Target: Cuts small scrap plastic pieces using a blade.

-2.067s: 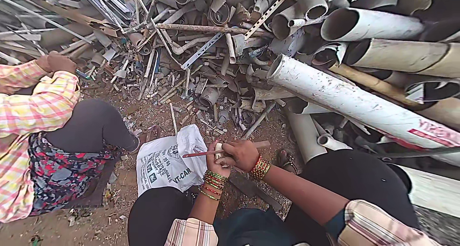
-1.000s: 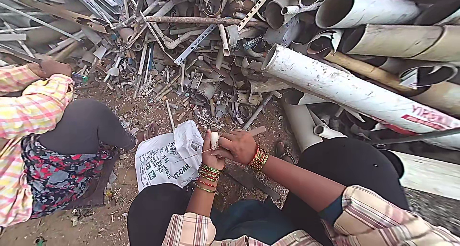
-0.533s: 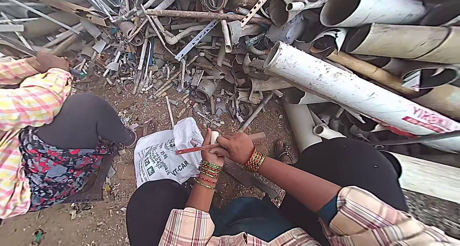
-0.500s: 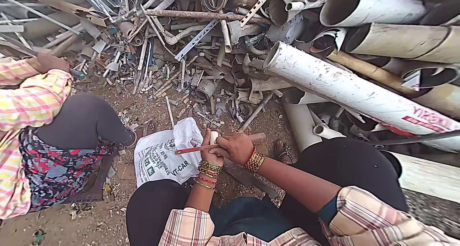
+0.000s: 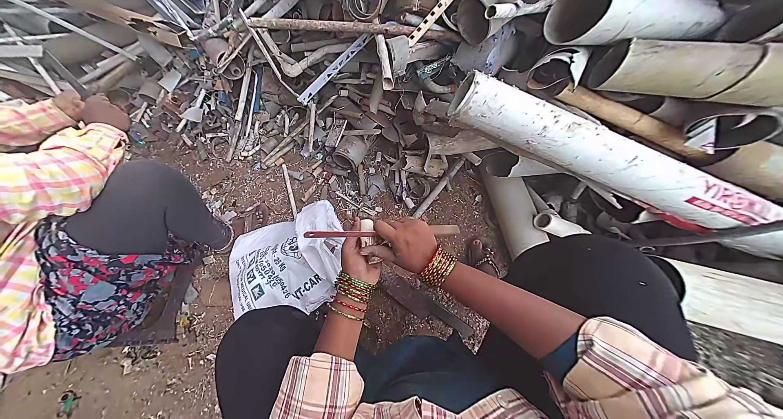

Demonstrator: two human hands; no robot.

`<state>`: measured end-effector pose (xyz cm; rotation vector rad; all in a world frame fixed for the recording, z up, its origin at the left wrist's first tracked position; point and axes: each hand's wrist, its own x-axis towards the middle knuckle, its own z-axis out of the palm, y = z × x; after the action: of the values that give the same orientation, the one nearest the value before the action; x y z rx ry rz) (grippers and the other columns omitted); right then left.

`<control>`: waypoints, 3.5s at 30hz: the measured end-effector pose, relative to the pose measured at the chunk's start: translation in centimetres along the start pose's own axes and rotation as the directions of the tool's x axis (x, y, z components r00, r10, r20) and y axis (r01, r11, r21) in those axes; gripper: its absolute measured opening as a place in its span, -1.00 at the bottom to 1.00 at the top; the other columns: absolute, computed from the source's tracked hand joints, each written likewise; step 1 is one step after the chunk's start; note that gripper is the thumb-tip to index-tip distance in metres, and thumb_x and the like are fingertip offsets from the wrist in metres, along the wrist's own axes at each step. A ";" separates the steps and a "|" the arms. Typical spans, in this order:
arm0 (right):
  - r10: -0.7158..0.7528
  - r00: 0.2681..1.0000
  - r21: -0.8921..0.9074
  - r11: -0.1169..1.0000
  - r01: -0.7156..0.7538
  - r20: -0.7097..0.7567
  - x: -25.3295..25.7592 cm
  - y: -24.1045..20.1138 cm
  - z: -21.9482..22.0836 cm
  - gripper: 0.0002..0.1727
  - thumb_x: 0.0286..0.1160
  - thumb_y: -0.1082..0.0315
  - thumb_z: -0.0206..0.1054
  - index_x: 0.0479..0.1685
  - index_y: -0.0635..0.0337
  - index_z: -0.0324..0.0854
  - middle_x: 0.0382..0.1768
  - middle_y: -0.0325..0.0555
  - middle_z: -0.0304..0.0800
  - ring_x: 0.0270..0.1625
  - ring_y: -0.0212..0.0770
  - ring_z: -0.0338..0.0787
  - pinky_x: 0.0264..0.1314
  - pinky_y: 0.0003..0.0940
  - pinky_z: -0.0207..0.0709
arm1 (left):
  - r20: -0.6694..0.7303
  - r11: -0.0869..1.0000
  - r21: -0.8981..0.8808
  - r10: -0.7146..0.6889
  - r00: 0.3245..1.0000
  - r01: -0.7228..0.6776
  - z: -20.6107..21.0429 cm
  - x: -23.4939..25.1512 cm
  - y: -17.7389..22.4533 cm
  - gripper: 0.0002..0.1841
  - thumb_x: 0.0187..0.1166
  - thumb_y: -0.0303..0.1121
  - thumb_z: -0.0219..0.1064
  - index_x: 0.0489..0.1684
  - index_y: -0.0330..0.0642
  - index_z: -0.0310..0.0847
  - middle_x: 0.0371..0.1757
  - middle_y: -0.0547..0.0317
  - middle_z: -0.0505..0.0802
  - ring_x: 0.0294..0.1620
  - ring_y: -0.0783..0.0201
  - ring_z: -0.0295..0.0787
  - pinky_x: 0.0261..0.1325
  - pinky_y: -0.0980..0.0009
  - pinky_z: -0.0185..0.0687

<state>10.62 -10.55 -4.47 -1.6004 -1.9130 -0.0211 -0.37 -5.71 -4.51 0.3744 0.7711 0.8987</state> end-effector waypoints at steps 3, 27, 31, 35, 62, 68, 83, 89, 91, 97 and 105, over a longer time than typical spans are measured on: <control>-0.019 1.000 0.010 1.000 0.019 0.021 -0.2 -0.7 0.1 -0.39 0.69 -0.12 0.10 -0.43 0.32 0.62 -0.61 0.15 0.72 -0.50 0.20 0.84 -0.54 0.06 0.59 | 0.014 0.998 -0.056 -0.014 1.000 0.015 0.0 0.0 -0.2 -0.39 0.90 0.01 -0.31 -0.39 -0.09 0.59 -0.54 0.23 0.79 -0.52 0.42 0.78 -0.43 0.52 0.71; 0.020 0.998 0.005 1.000 -0.020 0.057 0.3 0.1 -0.2 -0.32 0.60 -0.23 0.17 -0.36 0.35 0.63 -0.53 0.21 0.76 -0.42 0.25 0.86 -0.44 0.12 0.63 | -0.046 0.999 0.029 0.019 0.999 -0.017 0.9 -0.6 -0.3 -0.54 0.89 -0.18 -0.21 -0.33 -0.10 0.58 -0.51 0.25 0.80 -0.51 0.45 0.77 -0.43 0.53 0.70; 0.004 1.000 -0.013 1.000 -0.004 0.031 0.3 0.2 0.4 -0.36 0.67 -0.17 0.12 -0.40 0.33 0.62 -0.58 0.18 0.74 -0.47 0.23 0.85 -0.50 0.10 0.62 | -0.078 1.000 0.006 -0.004 0.997 0.004 0.8 -0.3 -0.4 -0.53 0.90 -0.14 -0.19 -0.37 -0.09 0.56 -0.56 0.26 0.75 -0.58 0.46 0.72 -0.51 0.56 0.63; -0.019 0.999 -0.022 1.000 0.020 0.039 0.2 0.1 0.8 -0.41 0.69 -0.09 0.13 -0.43 0.31 0.61 -0.60 0.16 0.72 -0.49 0.21 0.84 -0.52 0.08 0.61 | -0.049 1.000 -0.019 -0.024 0.999 0.024 0.3 0.2 -0.5 -0.50 0.90 -0.11 -0.18 -0.41 -0.10 0.58 -0.58 0.25 0.76 -0.59 0.44 0.73 -0.51 0.54 0.65; 0.093 0.955 0.043 0.993 -0.109 0.282 0.2 -0.4 0.0 -0.51 0.74 0.05 0.14 -0.22 0.40 0.64 -0.43 0.30 0.79 -0.29 0.36 0.87 -0.33 0.23 0.61 | -0.089 0.998 0.059 0.022 0.996 -0.017 -0.1 0.8 -0.5 -0.63 0.90 -0.15 -0.12 -0.25 -0.09 0.51 -0.54 0.27 0.70 -0.54 0.44 0.70 -0.45 0.53 0.65; -0.060 0.998 0.034 0.998 0.060 -0.005 0.1 0.4 0.5 -0.50 0.62 -0.01 0.25 -0.41 0.32 0.62 -0.59 0.14 0.73 -0.49 0.18 0.84 -0.52 0.05 0.61 | -0.009 0.991 0.118 0.065 0.998 -0.063 0.0 0.6 -0.1 -0.56 0.92 -0.12 -0.19 -0.29 -0.08 0.54 -0.55 0.29 0.73 -0.56 0.47 0.70 -0.46 0.56 0.64; 0.147 0.959 0.094 0.980 -0.174 0.242 0.1 0.6 -0.7 -0.31 0.62 -0.20 0.22 -0.13 0.44 0.67 -0.43 0.28 0.78 -0.30 0.34 0.85 -0.29 0.23 0.61 | -0.093 0.988 0.134 0.087 0.992 -0.074 0.4 0.3 -0.7 -0.68 0.91 -0.22 -0.16 -0.11 -0.13 0.49 -0.46 0.25 0.70 -0.53 0.47 0.66 -0.45 0.57 0.60; 0.087 0.976 0.062 0.993 -0.102 0.201 -0.1 0.4 -0.3 -0.40 0.67 -0.11 0.21 -0.26 0.40 0.67 -0.52 0.24 0.76 -0.38 0.30 0.85 -0.40 0.17 0.61 | -0.121 0.990 0.130 0.068 0.990 -0.053 0.0 0.5 -0.6 -0.68 0.90 -0.17 -0.14 -0.09 -0.12 0.48 -0.47 0.24 0.72 -0.52 0.45 0.69 -0.44 0.54 0.64; 0.090 0.969 0.060 0.992 -0.107 0.232 0.0 0.1 -0.4 -0.43 0.70 -0.06 0.20 -0.22 0.40 0.67 -0.48 0.25 0.77 -0.34 0.32 0.86 -0.36 0.19 0.62 | -0.126 0.991 0.124 0.074 0.989 -0.058 0.1 0.6 -0.5 -0.66 0.90 -0.17 -0.13 -0.20 -0.10 0.49 -0.53 0.26 0.70 -0.58 0.47 0.65 -0.51 0.56 0.58; 0.015 0.993 0.079 0.997 -0.024 0.121 0.0 0.3 -0.3 -0.52 0.63 0.02 0.27 -0.33 0.35 0.69 -0.55 0.18 0.76 -0.44 0.23 0.85 -0.46 0.13 0.60 | -0.096 0.991 0.111 0.087 0.992 -0.076 0.4 0.5 -0.3 -0.61 0.90 -0.18 -0.11 -0.34 -0.09 0.50 -0.61 0.28 0.68 -0.67 0.49 0.60 -0.60 0.61 0.52; 0.312 0.901 0.166 0.913 -0.371 0.301 1.1 1.8 -3.0 -0.35 0.82 -0.09 -0.09 -0.09 0.39 0.65 -0.46 0.20 0.73 -0.31 0.28 0.81 -0.30 0.26 0.53 | -0.106 0.987 0.156 0.064 0.992 -0.047 0.4 0.7 0.8 -0.58 0.91 -0.11 -0.19 -0.27 -0.09 0.48 -0.58 0.29 0.62 -0.67 0.48 0.56 -0.61 0.62 0.51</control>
<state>13.53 -10.27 -2.25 -1.8338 -1.7203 0.5657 -0.28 -4.65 -4.08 0.4865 0.9385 0.9210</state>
